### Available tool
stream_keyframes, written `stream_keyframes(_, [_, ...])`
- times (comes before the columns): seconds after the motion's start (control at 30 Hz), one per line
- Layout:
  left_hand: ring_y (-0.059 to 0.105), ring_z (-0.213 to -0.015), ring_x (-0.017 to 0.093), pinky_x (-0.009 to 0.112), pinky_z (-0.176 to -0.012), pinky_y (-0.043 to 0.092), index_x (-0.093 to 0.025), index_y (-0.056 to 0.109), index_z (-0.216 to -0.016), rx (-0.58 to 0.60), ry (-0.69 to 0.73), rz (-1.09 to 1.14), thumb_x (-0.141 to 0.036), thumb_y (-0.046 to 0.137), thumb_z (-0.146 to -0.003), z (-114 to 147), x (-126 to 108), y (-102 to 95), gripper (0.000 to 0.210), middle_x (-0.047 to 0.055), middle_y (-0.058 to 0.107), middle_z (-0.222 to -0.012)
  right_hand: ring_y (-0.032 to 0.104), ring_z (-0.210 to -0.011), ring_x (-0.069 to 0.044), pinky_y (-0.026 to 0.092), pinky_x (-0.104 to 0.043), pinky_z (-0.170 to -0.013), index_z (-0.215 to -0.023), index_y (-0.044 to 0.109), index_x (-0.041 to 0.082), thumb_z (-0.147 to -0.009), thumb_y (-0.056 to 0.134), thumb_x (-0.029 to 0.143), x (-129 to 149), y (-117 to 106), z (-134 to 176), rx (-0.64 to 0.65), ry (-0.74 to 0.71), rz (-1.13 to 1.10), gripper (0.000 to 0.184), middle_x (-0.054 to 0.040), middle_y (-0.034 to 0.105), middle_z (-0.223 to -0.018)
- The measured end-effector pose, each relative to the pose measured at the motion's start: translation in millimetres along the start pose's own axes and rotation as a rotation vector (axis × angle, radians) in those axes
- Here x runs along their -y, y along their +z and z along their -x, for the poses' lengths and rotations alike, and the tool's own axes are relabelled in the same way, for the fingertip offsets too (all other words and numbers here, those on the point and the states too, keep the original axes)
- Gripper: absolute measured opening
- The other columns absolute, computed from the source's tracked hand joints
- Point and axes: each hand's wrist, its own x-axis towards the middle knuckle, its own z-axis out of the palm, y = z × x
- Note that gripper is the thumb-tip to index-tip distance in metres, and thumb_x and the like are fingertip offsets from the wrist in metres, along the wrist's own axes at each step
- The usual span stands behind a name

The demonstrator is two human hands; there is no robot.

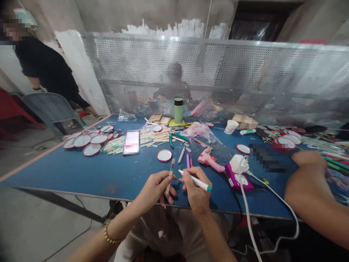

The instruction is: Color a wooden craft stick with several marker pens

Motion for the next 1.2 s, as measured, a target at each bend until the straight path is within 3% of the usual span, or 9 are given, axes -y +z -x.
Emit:
stream_keyframes(0.13, [0.053,-0.035,0.01,0.016,-0.031,0.034,-0.018,0.052,-0.096,-0.072,0.09,0.057,-0.065,0.053,-0.082,0.3,7.1,3.9,0.049,-0.003,0.063,-0.056,0.058,-0.042,-0.011,0.049,-0.021,-0.042,-0.076,0.066,0.016,-0.087,0.065,0.037,-0.2,9.1,-1.4,-0.029,-0.032,0.004,0.023,0.0007,0.066,-0.056])
stream_keyframes(0.27, [0.056,-0.04,0.011,0.021,-0.038,0.045,-0.018,0.048,-0.096,-0.045,0.1,0.137,-0.064,0.061,-0.075,-3.0,10.9,7.1,0.052,-0.004,0.061,-0.058,0.06,-0.042,-0.011,0.05,-0.019,-0.042,-0.075,0.068,0.017,-0.086,0.066,0.036,-4.5,10.8,2.7,-0.015,-0.092,0.123,0.022,0.0006,0.067,-0.059])
stream_keyframes(0.4, [0.061,-0.045,0.014,0.022,-0.041,0.047,-0.018,0.048,-0.091,-0.002,0.044,0.187,-0.064,0.062,-0.073,-10.2,11.4,13.0,0.052,0.0,0.064,-0.061,0.059,-0.041,-0.011,0.049,-0.019,-0.04,-0.071,0.068,0.016,-0.085,0.067,0.037,-2.4,5.9,1.4,-0.125,-0.141,0.154,0.025,-0.0004,0.067,-0.057])
stream_keyframes(0.53, [0.052,-0.035,0.011,0.018,-0.032,0.035,-0.019,0.048,-0.09,-0.011,0.046,0.158,-0.068,0.054,-0.074,-16.9,12.0,18.1,0.053,-0.003,0.058,-0.054,0.059,-0.04,-0.013,0.05,-0.02,-0.039,-0.07,0.068,0.017,-0.084,0.068,0.039,2.4,1.9,-9.2,-0.094,-0.128,0.15,0.025,0.0005,0.064,-0.051])
stream_keyframes(0.7, [0.042,-0.031,0.007,0.017,-0.031,0.028,-0.019,0.05,-0.092,-0.049,0.13,0.09,-0.062,0.048,-0.084,-15.1,16.0,16.1,0.044,-0.006,0.056,-0.052,0.064,-0.046,-0.014,0.053,-0.021,-0.045,-0.08,0.071,0.017,-0.085,0.068,0.038,-3.8,-2.0,-14.5,-0.033,-0.153,0.195,0.022,-0.0012,0.07,-0.061])
stream_keyframes(0.93, [0.04,-0.028,0.008,0.018,-0.03,0.026,-0.021,0.046,-0.093,0.003,0.087,0.134,-0.068,0.046,-0.084,-9.9,13.3,13.2,0.047,-0.005,0.06,-0.055,0.065,-0.05,-0.015,0.053,-0.023,-0.05,-0.08,0.072,0.017,-0.085,0.069,0.039,-9.0,-10.1,-6.0,-0.143,-0.109,0.263,0.023,-0.0017,0.07,-0.063])
stream_keyframes(1.03, [0.041,-0.029,0.008,0.019,-0.03,0.029,-0.022,0.045,-0.092,0.032,0.076,0.088,-0.063,0.043,-0.088,-7.3,11.5,14.1,0.042,-0.005,0.059,-0.056,0.065,-0.051,-0.015,0.052,-0.023,-0.05,-0.081,0.071,0.017,-0.086,0.068,0.037,-7.2,-10.4,-3.6,-0.116,-0.117,0.279,0.021,-0.0017,0.07,-0.064])
stream_keyframes(1.2, [0.045,-0.035,0.007,0.018,-0.036,0.033,-0.021,0.048,-0.088,0.059,0.133,-0.004,-0.053,0.043,-0.095,-3.2,12.4,12.7,0.033,-0.004,0.06,-0.059,0.065,-0.053,-0.013,0.053,-0.024,-0.054,-0.079,0.069,0.018,-0.09,0.062,0.027,-0.9,-5.0,0.8,-0.013,-0.288,0.365,0.016,-0.0012,0.069,-0.066])
